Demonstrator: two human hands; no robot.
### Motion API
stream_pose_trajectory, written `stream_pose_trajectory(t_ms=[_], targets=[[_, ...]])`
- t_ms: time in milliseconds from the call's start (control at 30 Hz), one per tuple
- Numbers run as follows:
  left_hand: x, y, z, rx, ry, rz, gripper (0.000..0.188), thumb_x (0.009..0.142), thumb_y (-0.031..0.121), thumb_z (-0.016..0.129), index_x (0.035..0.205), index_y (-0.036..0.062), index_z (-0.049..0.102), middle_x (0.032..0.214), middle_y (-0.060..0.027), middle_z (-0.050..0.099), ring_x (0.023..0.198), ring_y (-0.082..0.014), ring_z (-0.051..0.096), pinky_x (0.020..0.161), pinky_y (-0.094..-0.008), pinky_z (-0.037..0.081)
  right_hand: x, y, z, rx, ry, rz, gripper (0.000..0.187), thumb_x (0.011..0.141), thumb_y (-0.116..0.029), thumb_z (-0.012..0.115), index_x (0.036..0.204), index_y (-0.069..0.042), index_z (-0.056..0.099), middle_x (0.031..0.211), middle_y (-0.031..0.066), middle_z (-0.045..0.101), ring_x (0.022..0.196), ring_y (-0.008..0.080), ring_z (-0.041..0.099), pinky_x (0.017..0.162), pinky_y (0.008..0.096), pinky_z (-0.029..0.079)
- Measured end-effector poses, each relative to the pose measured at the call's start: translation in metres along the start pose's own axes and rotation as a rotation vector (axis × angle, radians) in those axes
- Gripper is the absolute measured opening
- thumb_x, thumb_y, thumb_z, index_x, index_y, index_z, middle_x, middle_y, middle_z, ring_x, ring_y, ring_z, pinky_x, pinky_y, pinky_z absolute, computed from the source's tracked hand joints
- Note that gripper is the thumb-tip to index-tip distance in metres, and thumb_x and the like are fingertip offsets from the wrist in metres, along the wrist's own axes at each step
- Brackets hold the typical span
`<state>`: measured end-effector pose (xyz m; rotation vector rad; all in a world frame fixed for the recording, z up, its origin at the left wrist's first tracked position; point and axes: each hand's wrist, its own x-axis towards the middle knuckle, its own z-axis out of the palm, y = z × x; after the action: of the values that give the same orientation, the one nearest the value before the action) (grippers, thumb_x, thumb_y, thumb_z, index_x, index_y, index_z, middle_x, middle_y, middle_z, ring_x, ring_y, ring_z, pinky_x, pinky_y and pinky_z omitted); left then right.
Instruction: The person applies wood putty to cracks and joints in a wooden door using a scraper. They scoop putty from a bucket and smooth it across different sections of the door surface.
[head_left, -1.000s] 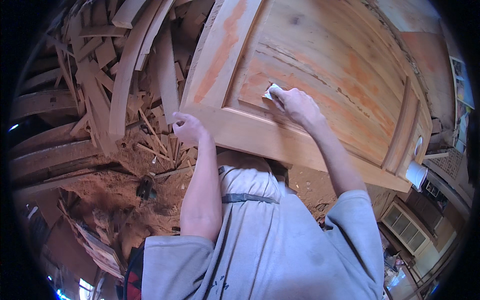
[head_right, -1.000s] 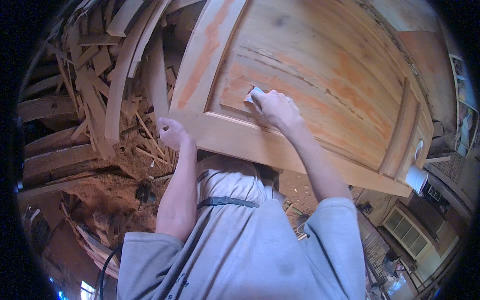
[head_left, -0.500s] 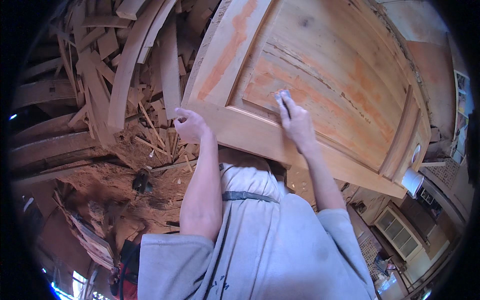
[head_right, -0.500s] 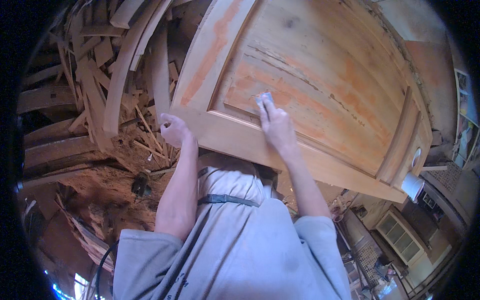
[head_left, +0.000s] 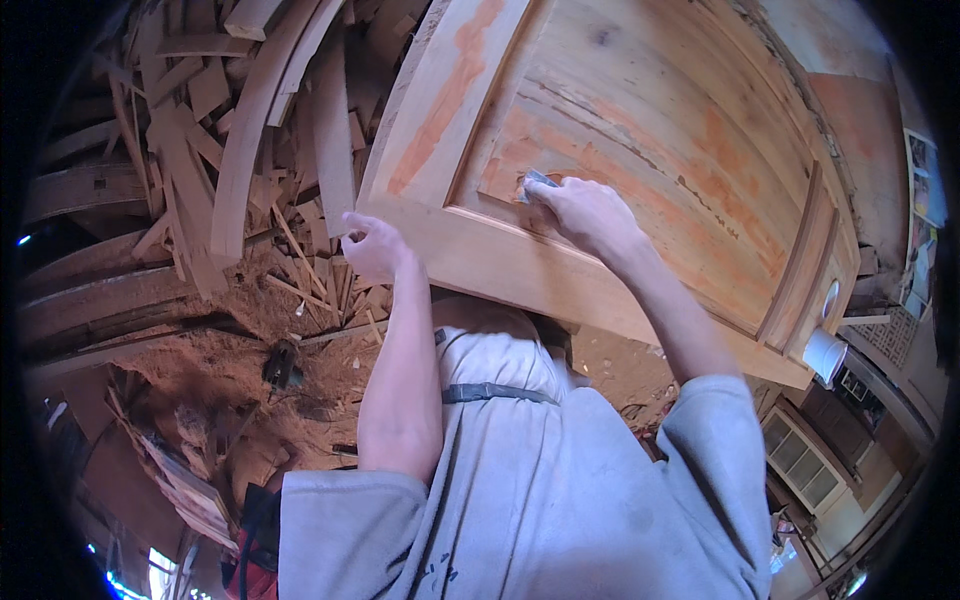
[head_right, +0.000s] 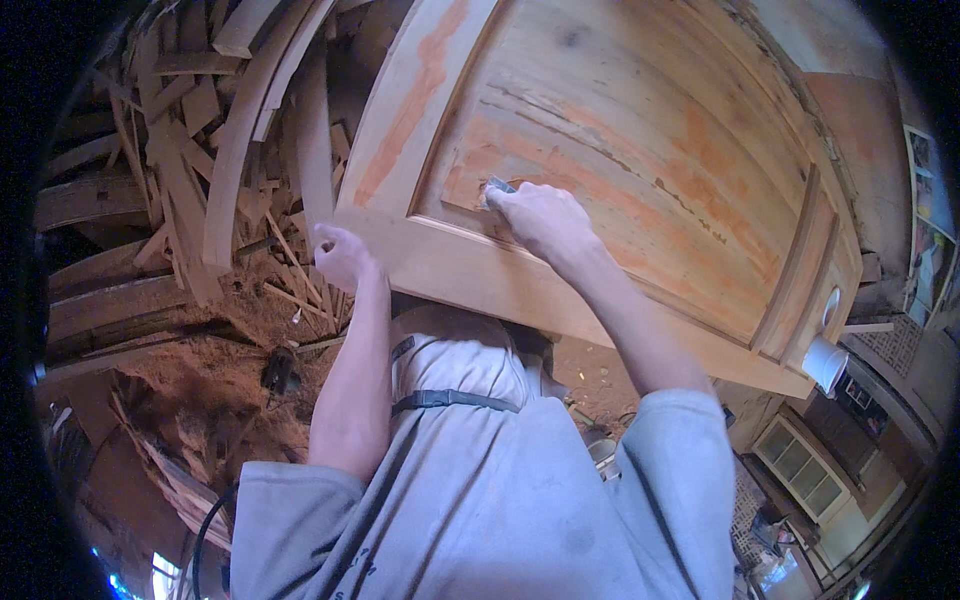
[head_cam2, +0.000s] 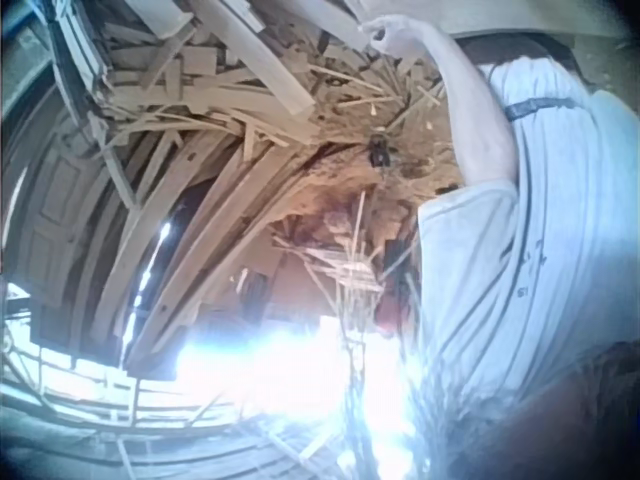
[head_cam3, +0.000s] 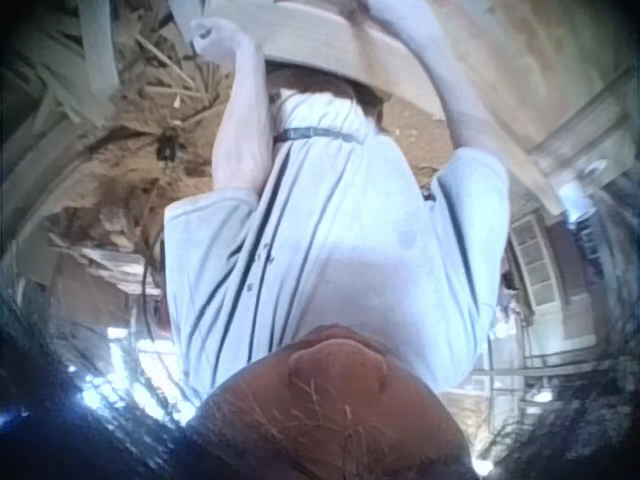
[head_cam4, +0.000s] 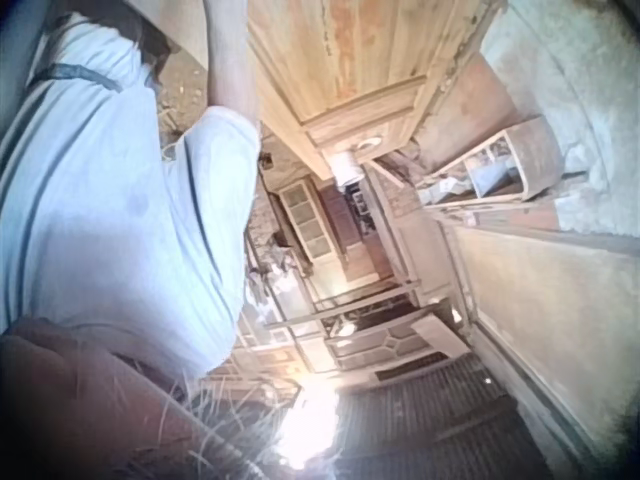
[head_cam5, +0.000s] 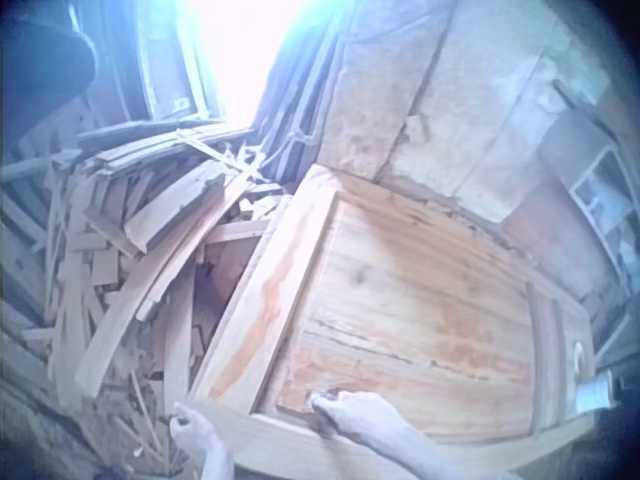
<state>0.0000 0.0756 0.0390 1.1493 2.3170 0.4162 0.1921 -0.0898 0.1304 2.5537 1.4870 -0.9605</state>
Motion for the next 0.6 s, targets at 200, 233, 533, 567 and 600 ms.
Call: stream_pose_trajectory(t_ms=[200, 233, 533, 567, 600], targets=[[0.008, -0.012, 0.004, -0.03, 0.024, 0.007, 0.067, 0.098, 0.058, 0.044, 0.093, -0.0031, 0.07, 0.091, -0.0225, 0.072, 0.088, -0.041, 0.069, 0.077, -0.0527, 0.051, 0.005, 0.024, -0.027, -0.097, -0.239, 0.024, 0.018, 0.092, -0.017, 0.057, 0.108, -0.014, 0.062, 0.089, 0.0186, 0.07, 0.087, 0.036, 0.071, 0.072, 0.0533, 0.054], [0.008, -0.012, 0.005, -0.011, 0.037, 0.009, 0.067, 0.098, 0.058, 0.044, 0.092, -0.0033, 0.069, 0.091, -0.0226, 0.072, 0.087, -0.0413, 0.069, 0.077, -0.0531, 0.051, 0.001, 0.034, -0.029, -0.099, -0.257, 0.06, 0.017, 0.091, -0.017, 0.056, 0.107, -0.014, 0.063, 0.089, 0.0185, 0.07, 0.089, 0.0363, 0.071, 0.074, 0.0535, 0.054], [0.002, -0.006, 0.001, 0.024, 0.057, 0.011, 0.067, 0.098, 0.058, 0.044, 0.091, -0.0035, 0.069, 0.09, -0.0226, 0.072, 0.086, -0.0416, 0.069, 0.076, -0.0537, 0.051, -0.043, 0.045, 0.006, 0.341, 0.058, 0.293, 0.033, 0.097, -0.025, 0.057, 0.129, -0.016, 0.064, 0.097, 0.0231, 0.07, 0.088, 0.0416, 0.068, 0.077, 0.0499, 0.053], [0.001, -0.004, 0.003, 0.007, 0.083, 0.03, 0.066, 0.098, 0.058, 0.045, 0.089, -0.003, 0.069, 0.089, -0.0222, 0.073, 0.085, -0.0414, 0.069, 0.075, -0.0533, 0.051, -0.042, 0.036, 0.018, 0.505, 0.252, 0.377, 0.036, 0.098, -0.028, 0.057, 0.132, -0.014, 0.062, 0.096, 0.0245, 0.07, 0.086, 0.0424, 0.068, 0.076, 0.0495, 0.053], [0.002, -0.004, 0.005, 0.007, 0.079, 0.047, 0.066, 0.098, 0.058, 0.045, 0.089, -0.003, 0.069, 0.089, -0.0222, 0.073, 0.085, -0.0414, 0.069, 0.075, -0.0533, 0.051, -0.036, 0.037, 0.045, 0.502, 0.432, 0.3, 0.04, 0.099, -0.027, 0.056, 0.135, -0.009, 0.059, 0.094, 0.0274, 0.069, 0.083, 0.0428, 0.069, 0.074, 0.0491, 0.054]])
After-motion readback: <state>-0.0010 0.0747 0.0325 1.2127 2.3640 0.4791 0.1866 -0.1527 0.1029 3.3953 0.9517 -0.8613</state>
